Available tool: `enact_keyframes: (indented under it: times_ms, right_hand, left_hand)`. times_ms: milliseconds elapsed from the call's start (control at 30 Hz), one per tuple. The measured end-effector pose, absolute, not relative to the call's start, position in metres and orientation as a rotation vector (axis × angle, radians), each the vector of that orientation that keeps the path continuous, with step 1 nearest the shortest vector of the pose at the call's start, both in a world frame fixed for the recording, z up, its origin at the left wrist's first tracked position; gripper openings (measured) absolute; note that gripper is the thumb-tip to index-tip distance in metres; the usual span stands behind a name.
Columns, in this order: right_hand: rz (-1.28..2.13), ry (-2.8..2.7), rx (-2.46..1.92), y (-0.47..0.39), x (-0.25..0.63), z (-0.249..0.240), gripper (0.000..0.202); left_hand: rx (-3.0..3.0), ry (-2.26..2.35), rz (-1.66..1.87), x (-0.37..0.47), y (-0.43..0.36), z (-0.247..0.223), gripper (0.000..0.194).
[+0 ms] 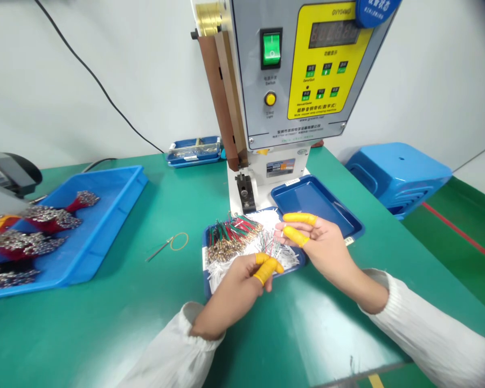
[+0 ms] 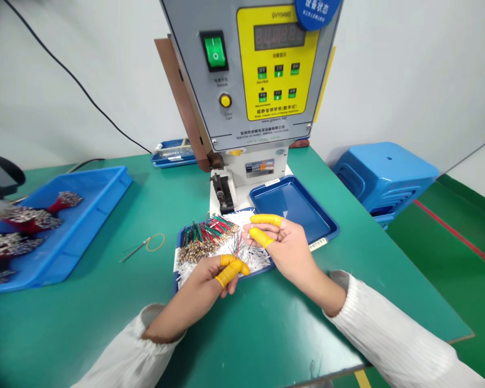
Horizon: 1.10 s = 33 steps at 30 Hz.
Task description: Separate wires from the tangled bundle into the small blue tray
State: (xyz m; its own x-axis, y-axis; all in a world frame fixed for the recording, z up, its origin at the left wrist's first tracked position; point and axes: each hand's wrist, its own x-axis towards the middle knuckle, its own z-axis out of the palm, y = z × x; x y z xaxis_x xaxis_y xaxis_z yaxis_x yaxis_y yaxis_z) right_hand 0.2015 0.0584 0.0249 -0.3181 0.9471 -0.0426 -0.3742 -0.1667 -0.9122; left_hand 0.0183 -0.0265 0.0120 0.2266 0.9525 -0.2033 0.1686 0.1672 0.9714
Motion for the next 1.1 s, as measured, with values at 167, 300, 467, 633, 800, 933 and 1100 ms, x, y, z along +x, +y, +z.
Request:
enact_keyframes:
  times_ms: [167, 300, 467, 633, 800, 933, 1100]
  right_hand:
    - [1.727, -1.065, -0.822, 0.058, 0.200, 0.024, 0.042]
    - [1.613, -1.140, -0.868, 0.061, 0.203, 0.024, 0.041]
    - [1.506, -1.154, -0.908, 0.063, 0.206, 0.023, 0.036]
    - [1.577, -1.034, -0.840, 0.063, 0.206, 0.020, 0.035]
    - [1.523, -1.012, -0.797, 0.060, 0.205, 0.022, 0.029]
    - [1.434, -1.046, -0.792, 0.053, 0.203, 0.025, 0.026]
    - [1.452, -1.060, -0.780, 0.050, 0.201, 0.024, 0.024]
  left_hand:
    - [1.280, 1.223, 0.832, 0.018, -0.027, 0.011, 0.020]
    - [1.302, 1.216, 0.840, 0.018, -0.026, 0.010, 0.020]
    - [1.318, 1.208, 0.824, 0.016, -0.024, 0.010, 0.022]
    - [1.383, 1.180, 0.789, 0.017, -0.026, 0.015, 0.026]
    - [1.443, 1.156, 0.685, 0.020, -0.030, 0.024, 0.029]
    - [1.431, 1.153, 0.662, 0.021, -0.031, 0.025, 0.032]
    - [1.431, 1.151, 0.682, 0.021, -0.031, 0.024, 0.032]
